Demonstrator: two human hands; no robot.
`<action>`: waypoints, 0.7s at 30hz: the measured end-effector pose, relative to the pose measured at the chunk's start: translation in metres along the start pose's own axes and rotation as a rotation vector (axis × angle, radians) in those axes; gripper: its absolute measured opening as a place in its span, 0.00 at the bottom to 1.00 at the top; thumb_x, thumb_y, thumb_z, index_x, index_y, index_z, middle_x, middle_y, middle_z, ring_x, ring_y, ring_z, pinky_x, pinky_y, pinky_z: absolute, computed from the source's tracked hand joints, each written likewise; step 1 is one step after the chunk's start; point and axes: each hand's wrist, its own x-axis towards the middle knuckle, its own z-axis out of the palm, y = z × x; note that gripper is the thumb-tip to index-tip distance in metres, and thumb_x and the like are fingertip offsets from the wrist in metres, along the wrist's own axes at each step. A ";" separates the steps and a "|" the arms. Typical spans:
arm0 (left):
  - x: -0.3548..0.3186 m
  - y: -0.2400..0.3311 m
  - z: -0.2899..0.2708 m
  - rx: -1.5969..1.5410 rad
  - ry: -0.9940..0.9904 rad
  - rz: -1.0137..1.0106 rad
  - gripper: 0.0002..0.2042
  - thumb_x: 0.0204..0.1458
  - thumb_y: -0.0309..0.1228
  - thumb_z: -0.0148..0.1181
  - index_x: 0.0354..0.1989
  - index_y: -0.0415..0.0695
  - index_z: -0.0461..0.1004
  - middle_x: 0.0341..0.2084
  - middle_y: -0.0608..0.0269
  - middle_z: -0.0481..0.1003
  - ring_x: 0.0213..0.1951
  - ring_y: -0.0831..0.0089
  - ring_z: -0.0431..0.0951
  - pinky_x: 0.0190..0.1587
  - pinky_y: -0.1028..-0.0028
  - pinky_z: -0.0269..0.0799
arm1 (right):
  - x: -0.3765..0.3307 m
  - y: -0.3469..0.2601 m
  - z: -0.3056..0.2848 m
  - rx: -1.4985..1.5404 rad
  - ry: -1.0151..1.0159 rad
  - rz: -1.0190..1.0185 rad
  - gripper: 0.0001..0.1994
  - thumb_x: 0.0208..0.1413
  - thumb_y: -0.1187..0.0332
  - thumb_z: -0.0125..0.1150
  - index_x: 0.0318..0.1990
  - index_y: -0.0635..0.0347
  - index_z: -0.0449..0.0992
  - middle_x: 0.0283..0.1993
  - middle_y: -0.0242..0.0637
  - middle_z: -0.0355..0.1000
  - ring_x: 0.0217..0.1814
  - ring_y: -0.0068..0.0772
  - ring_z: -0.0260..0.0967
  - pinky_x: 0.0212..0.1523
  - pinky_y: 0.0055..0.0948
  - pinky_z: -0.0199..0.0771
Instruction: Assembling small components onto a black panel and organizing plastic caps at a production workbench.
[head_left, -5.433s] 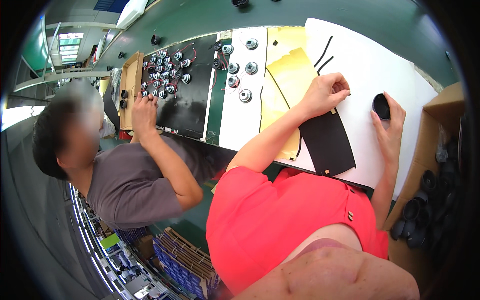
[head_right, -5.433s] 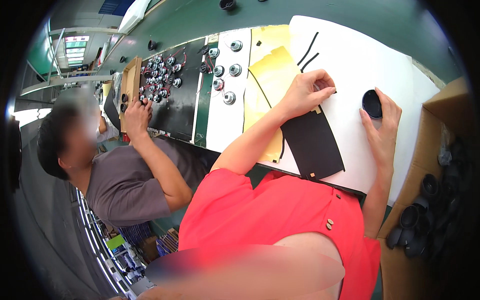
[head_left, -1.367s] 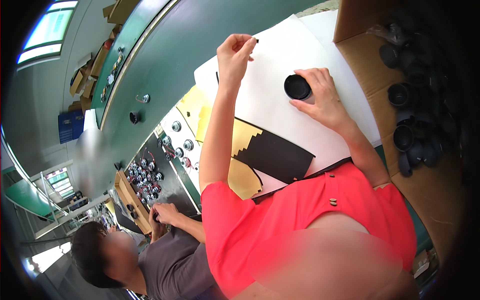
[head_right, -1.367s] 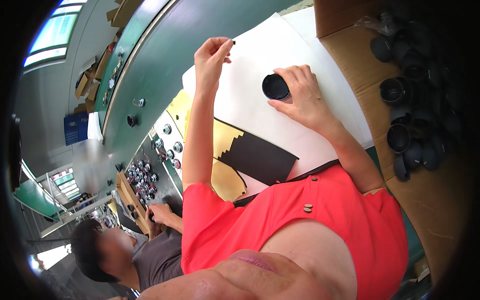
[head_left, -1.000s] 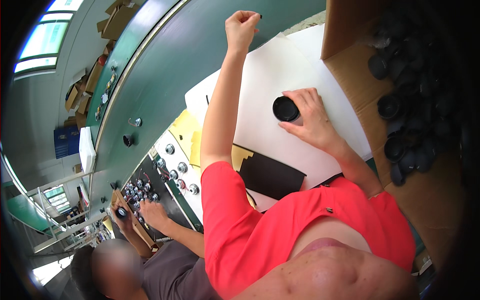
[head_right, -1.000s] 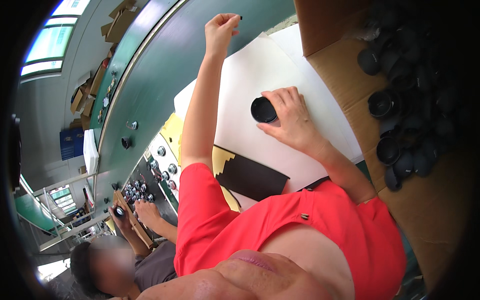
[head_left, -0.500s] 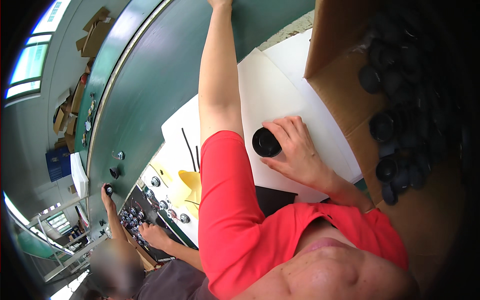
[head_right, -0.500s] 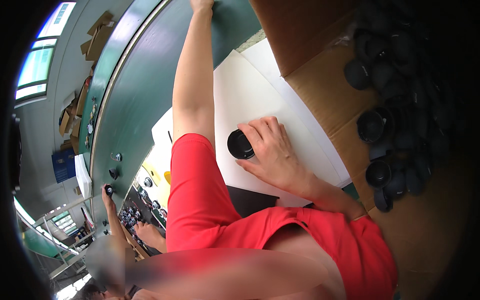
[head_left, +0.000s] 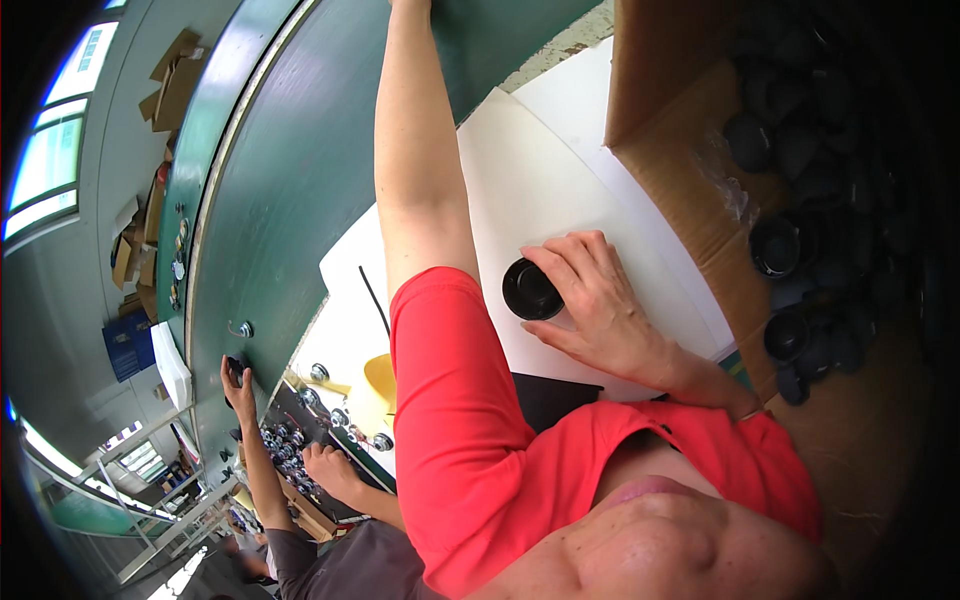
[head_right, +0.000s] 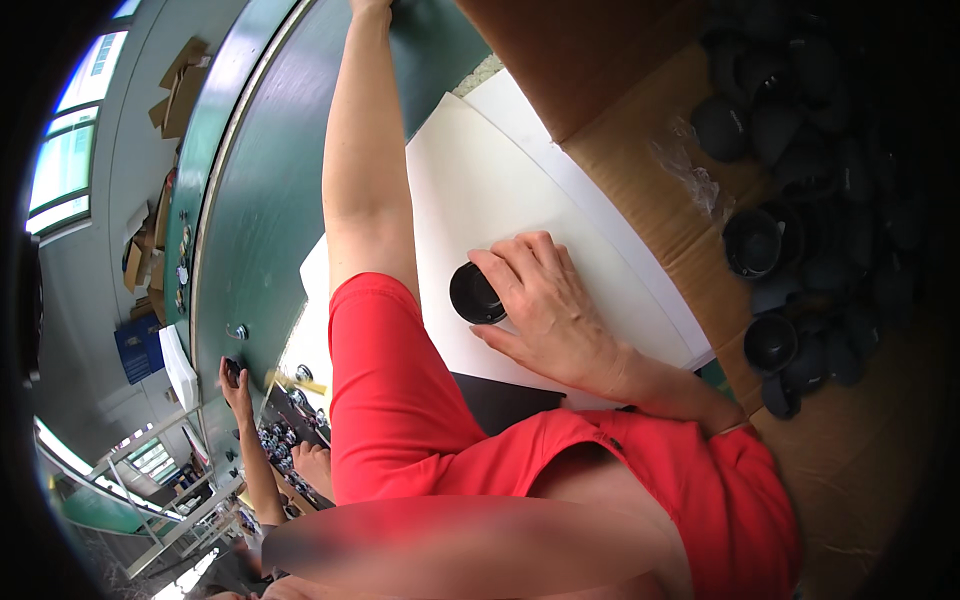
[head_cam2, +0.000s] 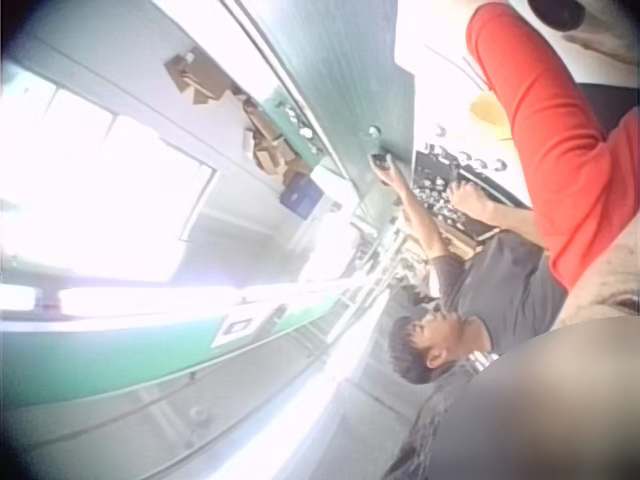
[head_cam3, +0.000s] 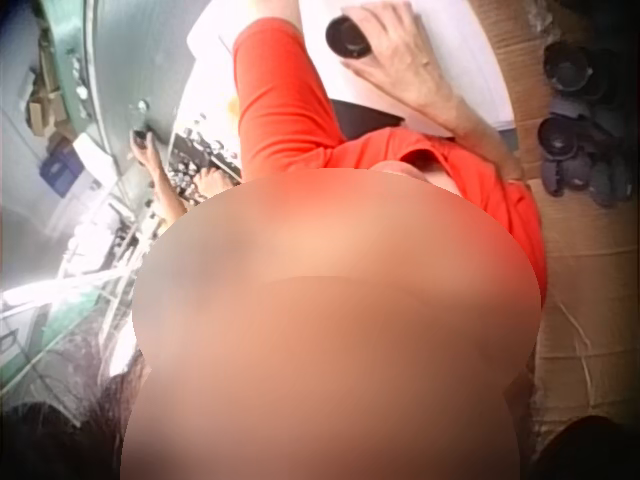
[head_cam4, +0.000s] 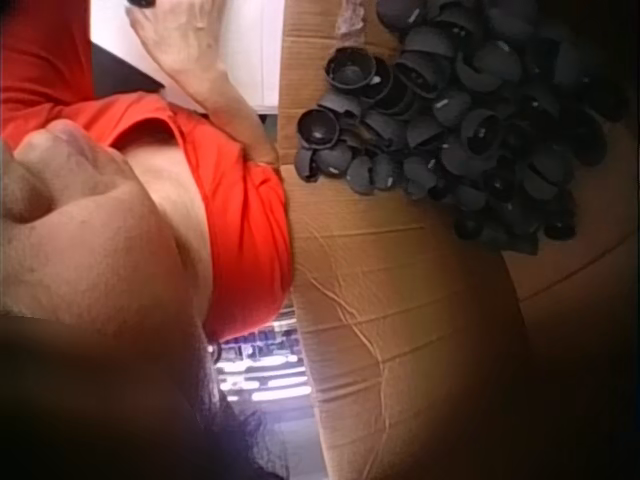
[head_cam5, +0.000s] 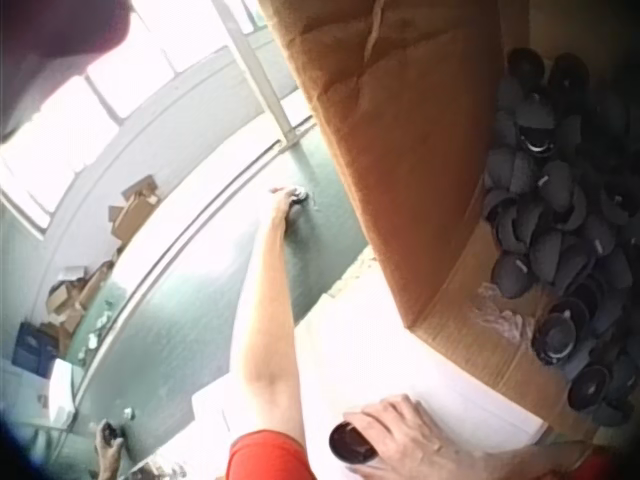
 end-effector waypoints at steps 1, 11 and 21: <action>-0.012 0.007 -0.006 -0.009 -0.010 -0.018 0.09 0.54 0.30 0.65 0.33 0.34 0.80 0.27 0.58 0.81 0.27 0.73 0.78 0.33 0.71 0.73 | -0.001 0.002 0.000 -0.002 0.004 0.015 0.34 0.45 0.65 0.76 0.60 0.64 0.68 0.56 0.42 0.65 0.61 0.44 0.59 0.61 0.39 0.63; -0.078 -0.019 -0.211 -0.043 0.012 -0.146 0.10 0.53 0.31 0.65 0.33 0.35 0.81 0.28 0.58 0.81 0.27 0.75 0.78 0.32 0.72 0.73 | 0.001 0.001 0.000 0.039 -0.002 0.020 0.36 0.41 0.70 0.76 0.61 0.64 0.68 0.57 0.44 0.64 0.61 0.48 0.59 0.63 0.42 0.62; -0.214 0.040 -0.480 -0.085 0.041 -0.246 0.10 0.53 0.32 0.66 0.33 0.35 0.81 0.28 0.57 0.80 0.27 0.76 0.77 0.32 0.72 0.73 | -0.002 0.001 -0.002 -0.002 0.021 -0.005 0.33 0.45 0.66 0.76 0.60 0.62 0.69 0.56 0.41 0.66 0.61 0.43 0.60 0.60 0.39 0.63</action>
